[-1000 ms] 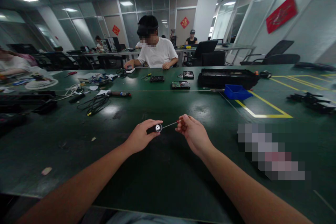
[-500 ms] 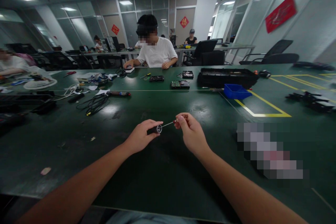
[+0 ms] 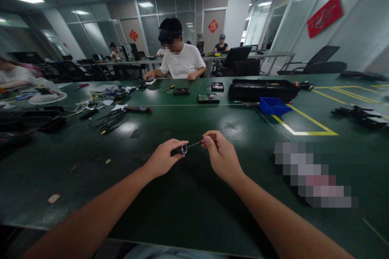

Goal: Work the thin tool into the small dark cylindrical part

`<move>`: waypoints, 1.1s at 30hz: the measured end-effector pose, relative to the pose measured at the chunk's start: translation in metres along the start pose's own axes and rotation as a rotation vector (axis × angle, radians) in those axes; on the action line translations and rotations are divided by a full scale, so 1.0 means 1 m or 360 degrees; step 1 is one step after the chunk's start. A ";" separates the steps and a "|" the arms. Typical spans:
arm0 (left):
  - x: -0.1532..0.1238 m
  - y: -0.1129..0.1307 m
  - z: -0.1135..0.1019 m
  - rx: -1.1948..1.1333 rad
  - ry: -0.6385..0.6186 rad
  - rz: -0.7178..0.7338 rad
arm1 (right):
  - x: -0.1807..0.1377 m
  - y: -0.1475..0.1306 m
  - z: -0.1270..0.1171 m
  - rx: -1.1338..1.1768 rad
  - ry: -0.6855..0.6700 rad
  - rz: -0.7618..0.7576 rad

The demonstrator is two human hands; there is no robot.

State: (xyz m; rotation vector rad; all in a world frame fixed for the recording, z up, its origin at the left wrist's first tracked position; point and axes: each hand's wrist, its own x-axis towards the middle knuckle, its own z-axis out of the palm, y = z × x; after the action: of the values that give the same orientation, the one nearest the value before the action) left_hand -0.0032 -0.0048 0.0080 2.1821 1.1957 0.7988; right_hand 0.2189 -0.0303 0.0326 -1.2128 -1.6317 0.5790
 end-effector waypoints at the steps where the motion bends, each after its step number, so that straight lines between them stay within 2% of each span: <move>1: 0.000 0.001 0.000 -0.0017 0.0000 0.0003 | 0.000 0.000 0.000 0.0066 -0.0005 0.0037; 10: -0.001 0.007 -0.004 -0.0071 0.0031 0.0011 | 0.003 0.001 0.001 0.0281 -0.0013 0.0163; 16: -0.002 0.006 -0.003 -0.0084 0.0024 -0.0009 | 0.003 -0.004 -0.005 -0.0128 -0.0039 0.0276; 21: -0.002 0.003 -0.002 -0.0069 0.0022 -0.0010 | 0.002 -0.002 -0.004 -0.0044 -0.0144 0.0173; 25: 0.000 0.001 -0.002 -0.0048 0.0029 0.0009 | 0.003 -0.004 -0.004 -0.0111 -0.0242 0.0214; 28: 0.000 0.000 -0.002 -0.0052 0.0038 0.0014 | 0.004 -0.006 -0.005 -0.0194 -0.0246 0.0279; 33: 0.000 0.000 -0.001 -0.0049 0.0035 0.0018 | 0.002 -0.003 -0.003 -0.0090 -0.0242 0.0199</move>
State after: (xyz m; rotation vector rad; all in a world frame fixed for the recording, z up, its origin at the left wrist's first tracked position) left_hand -0.0045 -0.0047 0.0089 2.1622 1.1746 0.8425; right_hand 0.2203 -0.0300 0.0376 -1.3470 -1.7172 0.7231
